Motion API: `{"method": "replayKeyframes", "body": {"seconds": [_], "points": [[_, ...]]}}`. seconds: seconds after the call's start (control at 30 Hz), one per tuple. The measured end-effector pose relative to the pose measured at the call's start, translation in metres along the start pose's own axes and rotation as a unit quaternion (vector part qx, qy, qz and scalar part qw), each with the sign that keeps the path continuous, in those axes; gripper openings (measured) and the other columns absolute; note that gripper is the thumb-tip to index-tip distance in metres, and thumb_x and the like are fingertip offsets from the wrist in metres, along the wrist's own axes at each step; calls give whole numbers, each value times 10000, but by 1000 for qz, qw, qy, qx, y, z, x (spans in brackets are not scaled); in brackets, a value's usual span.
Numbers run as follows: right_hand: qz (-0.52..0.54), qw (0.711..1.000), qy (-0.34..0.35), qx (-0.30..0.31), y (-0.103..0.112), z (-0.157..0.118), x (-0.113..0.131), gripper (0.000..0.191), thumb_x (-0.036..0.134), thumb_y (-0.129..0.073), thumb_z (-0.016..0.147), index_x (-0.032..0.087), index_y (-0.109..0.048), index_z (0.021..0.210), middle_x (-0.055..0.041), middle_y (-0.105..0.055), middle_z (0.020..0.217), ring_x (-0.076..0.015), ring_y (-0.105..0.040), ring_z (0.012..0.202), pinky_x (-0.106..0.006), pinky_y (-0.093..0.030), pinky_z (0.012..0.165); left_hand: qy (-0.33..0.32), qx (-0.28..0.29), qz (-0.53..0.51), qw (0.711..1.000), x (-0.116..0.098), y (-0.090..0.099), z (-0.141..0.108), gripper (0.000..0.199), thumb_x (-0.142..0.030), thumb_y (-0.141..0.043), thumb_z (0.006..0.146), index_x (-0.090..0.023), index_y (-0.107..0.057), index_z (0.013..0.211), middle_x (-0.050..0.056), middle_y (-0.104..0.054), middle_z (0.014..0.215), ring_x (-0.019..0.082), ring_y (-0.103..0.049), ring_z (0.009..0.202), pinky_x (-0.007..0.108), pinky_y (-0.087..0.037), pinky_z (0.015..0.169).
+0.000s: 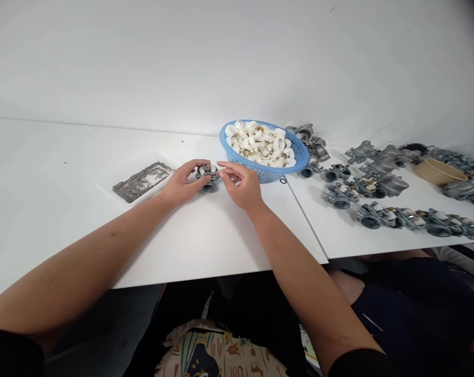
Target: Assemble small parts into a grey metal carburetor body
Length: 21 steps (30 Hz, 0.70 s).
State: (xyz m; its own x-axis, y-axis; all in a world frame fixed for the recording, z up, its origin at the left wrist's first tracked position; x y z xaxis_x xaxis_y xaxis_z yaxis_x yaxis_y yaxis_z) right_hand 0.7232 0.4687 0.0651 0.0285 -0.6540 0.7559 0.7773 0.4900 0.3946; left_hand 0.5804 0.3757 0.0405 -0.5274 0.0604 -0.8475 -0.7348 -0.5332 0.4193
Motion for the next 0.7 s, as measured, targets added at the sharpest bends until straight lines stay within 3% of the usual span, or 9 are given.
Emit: {"method": "replayKeyframes", "body": {"seconds": [0.27, 0.53, 0.7], "points": [[19, 1000, -3, 24, -5, 1, -5, 215, 235, -628, 895, 241, -749, 1072, -12, -766, 1019, -192, -728, 947, -277, -551, 717, -30, -8, -49, 998, -2, 0, 3, 416, -378, -718, 800, -232, -565, 1159, 64, -641, 1249, 259, -579, 1226, 491, -393, 1120], [-32, 999, -1, 40, -2, 3, -7, 209, 196, -621, 885, 268, -799, 967, 10, -769, 1004, -203, -719, 912, -312, -571, 725, -41, 23, -110, 993, 0, -5, 2, 419, -368, -699, 822, -233, -550, 1189, 102, -602, 1332, 279, -531, 1292, 501, -414, 1114], [-44, 998, 1, 42, 0, 4, -6, 251, 131, -596, 849, 250, -800, 933, 16, -773, 954, -193, -723, 853, -308, -570, 726, -47, 27, -92, 994, -2, -6, 2, 403, -374, -680, 844, -239, -562, 1205, 88, -606, 1329, 260, -536, 1282, 492, -359, 1161]]}}
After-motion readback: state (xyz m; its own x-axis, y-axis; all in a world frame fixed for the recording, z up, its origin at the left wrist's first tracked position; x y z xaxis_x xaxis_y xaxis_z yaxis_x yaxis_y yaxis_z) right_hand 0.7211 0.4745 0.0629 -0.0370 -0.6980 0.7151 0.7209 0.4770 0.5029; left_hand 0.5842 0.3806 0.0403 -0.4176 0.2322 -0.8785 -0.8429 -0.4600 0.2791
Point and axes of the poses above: each hand's wrist, its own z-axis towards the middle knuckle, its own y-axis out of the back of the hand, x = y × z, the point moved 8 cm from there along z, towards the middle knuckle
